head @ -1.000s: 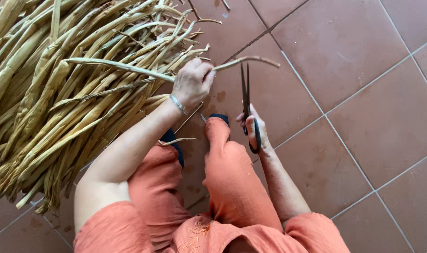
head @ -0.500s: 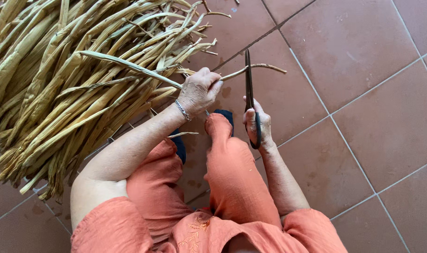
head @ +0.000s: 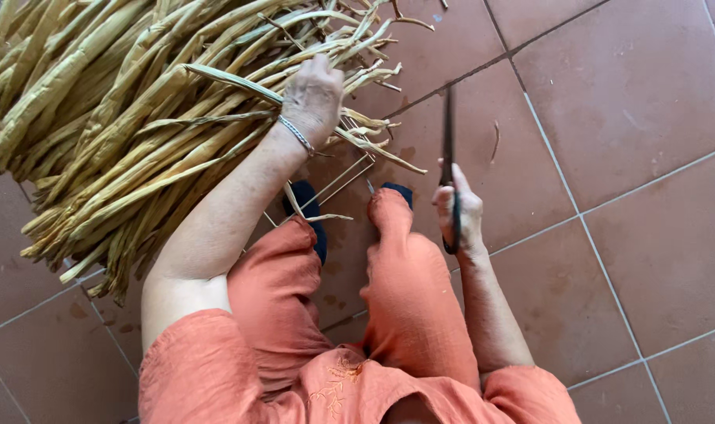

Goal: The person sits on a small red stool and uses shears to cut dried sticks from a wire rack. The cut pieces fall onto the tiled floor around them.

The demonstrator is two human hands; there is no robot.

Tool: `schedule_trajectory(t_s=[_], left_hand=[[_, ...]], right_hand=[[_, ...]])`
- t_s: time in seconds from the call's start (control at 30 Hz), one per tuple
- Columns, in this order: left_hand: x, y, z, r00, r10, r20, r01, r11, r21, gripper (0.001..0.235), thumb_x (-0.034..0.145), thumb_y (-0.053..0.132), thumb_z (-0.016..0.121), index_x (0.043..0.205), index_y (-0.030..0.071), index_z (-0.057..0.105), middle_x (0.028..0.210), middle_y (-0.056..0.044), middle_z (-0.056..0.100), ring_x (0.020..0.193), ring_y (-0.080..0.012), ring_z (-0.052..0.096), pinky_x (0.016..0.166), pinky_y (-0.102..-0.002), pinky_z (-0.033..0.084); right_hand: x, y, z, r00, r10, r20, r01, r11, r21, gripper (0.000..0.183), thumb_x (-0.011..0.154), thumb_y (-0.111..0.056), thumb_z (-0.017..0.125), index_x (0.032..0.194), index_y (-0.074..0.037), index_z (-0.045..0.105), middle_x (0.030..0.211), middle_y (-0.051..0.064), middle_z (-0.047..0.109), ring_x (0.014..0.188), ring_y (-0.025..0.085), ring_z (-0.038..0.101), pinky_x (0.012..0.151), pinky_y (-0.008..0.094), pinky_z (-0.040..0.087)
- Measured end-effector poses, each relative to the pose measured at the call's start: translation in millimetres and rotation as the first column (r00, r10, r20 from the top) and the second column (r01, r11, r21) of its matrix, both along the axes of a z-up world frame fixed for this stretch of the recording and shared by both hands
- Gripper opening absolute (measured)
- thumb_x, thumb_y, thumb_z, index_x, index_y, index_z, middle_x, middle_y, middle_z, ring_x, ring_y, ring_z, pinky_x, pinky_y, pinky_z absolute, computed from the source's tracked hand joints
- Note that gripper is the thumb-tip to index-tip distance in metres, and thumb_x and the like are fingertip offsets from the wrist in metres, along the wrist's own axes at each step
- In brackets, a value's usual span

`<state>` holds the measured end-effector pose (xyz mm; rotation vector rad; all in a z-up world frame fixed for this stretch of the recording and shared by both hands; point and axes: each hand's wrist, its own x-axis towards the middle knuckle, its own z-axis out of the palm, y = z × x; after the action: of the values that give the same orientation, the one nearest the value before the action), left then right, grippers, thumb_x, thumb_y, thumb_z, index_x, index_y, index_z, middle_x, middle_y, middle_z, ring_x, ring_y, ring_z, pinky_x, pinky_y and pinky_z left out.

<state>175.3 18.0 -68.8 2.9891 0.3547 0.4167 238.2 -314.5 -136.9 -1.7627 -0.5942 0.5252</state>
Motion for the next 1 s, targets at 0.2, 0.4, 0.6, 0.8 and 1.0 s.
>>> schedule_trajectory(t_s=[0.2,0.4,0.6,0.8,1.0], left_hand=[[-1,9,0,0.998,0.065,-0.009,-0.065,0.997,-0.036,0.008,0.086,0.010,0.076,0.084,0.006,0.069,0.098,-0.014,0.061,0.099,-0.0311,0.062,0.079,-0.042,0.054],[-17,-2,21,0.984,-0.053,0.169,0.084,0.980,-0.183,0.010,0.090,0.013,0.078,0.092,0.008,0.070,0.095,-0.009,0.064,0.096,-0.0292,0.061,0.082,-0.042,0.052],[-24,-9,19,0.982,-0.083,0.171,0.116,0.974,-0.195,0.010,0.088,0.016,0.079,0.090,0.010,0.071,0.091,-0.006,0.066,0.092,-0.0288,0.062,0.080,-0.044,0.051],[-22,8,4,0.998,-0.022,0.051,0.034,0.970,-0.241,0.013,0.105,0.018,0.074,0.095,0.011,0.071,0.089,-0.006,0.064,0.089,-0.0225,0.063,0.079,-0.040,0.053],[-2,41,-4,0.980,0.047,0.193,-0.081,0.982,0.173,0.017,0.079,0.020,0.079,0.087,0.009,0.069,0.091,-0.009,0.063,0.091,-0.0251,0.060,0.070,-0.040,0.050]], right_hand=[[2,29,27,0.975,0.182,0.124,-0.159,0.971,-0.178,0.065,0.102,-0.057,0.054,0.148,-0.011,0.054,0.095,0.017,0.070,0.088,0.028,0.071,0.080,0.037,0.055],[6,58,40,0.931,0.231,0.284,-0.205,0.972,-0.118,0.052,0.105,-0.045,0.059,0.146,-0.015,0.056,0.102,0.019,0.071,0.094,0.039,0.071,0.081,0.044,0.056],[-2,73,33,0.938,0.177,0.300,-0.132,0.978,-0.163,0.040,0.104,-0.043,0.060,0.134,-0.016,0.065,0.074,0.014,0.068,0.073,0.035,0.072,0.066,0.043,0.055],[-4,62,29,0.997,0.064,0.047,-0.061,0.996,-0.070,0.050,0.105,-0.053,0.052,0.131,-0.013,0.067,0.067,0.002,0.062,0.060,0.014,0.065,0.058,0.030,0.052],[-2,62,27,0.990,0.086,0.109,-0.075,0.993,-0.096,0.066,0.103,-0.062,0.051,0.142,-0.009,0.060,0.076,0.006,0.065,0.070,0.016,0.067,0.067,0.031,0.054]])
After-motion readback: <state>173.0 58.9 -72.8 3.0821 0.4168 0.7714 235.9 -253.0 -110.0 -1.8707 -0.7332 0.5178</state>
